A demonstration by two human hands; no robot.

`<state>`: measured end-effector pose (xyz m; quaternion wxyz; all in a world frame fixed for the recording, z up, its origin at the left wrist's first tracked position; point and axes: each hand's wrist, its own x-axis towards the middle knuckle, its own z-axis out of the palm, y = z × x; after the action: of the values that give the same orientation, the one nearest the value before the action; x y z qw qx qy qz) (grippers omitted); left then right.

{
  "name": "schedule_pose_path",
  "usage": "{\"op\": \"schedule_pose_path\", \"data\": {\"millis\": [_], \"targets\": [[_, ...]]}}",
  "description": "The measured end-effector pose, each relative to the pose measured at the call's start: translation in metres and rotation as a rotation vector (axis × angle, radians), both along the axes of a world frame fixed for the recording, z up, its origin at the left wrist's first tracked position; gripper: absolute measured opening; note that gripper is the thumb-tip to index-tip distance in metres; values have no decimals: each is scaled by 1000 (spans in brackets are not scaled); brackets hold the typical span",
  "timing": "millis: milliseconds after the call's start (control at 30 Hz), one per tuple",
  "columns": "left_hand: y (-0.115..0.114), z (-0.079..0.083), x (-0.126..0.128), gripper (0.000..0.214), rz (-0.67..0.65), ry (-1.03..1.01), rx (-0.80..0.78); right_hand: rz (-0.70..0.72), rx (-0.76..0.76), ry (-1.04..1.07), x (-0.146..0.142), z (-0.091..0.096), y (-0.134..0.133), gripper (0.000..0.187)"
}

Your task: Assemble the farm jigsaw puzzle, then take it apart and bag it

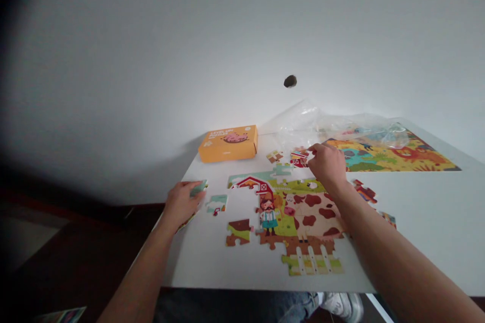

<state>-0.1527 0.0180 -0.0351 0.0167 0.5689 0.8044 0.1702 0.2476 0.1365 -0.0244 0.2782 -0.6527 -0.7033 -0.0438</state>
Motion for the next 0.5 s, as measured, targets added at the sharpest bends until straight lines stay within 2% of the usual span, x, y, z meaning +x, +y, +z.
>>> {"op": "schedule_pose_path", "data": {"millis": [67,167,300,367,500], "targets": [[1,2,25,36,-158,92,79,6,-60,-15,6,-2,5,29],[-4,7,79,40,-454,125,155,97,-137,-65,10,-10,10,33],[-18,6,148,54,-722,105,77,282,-160,-126,6,-19,15,51],[-23,2,166,60,-809,99,18,321,-158,-129,4,-21,17,53],[-26,-6,173,57,-870,99,-53,330,-179,-99,3,-19,20,35]]}}
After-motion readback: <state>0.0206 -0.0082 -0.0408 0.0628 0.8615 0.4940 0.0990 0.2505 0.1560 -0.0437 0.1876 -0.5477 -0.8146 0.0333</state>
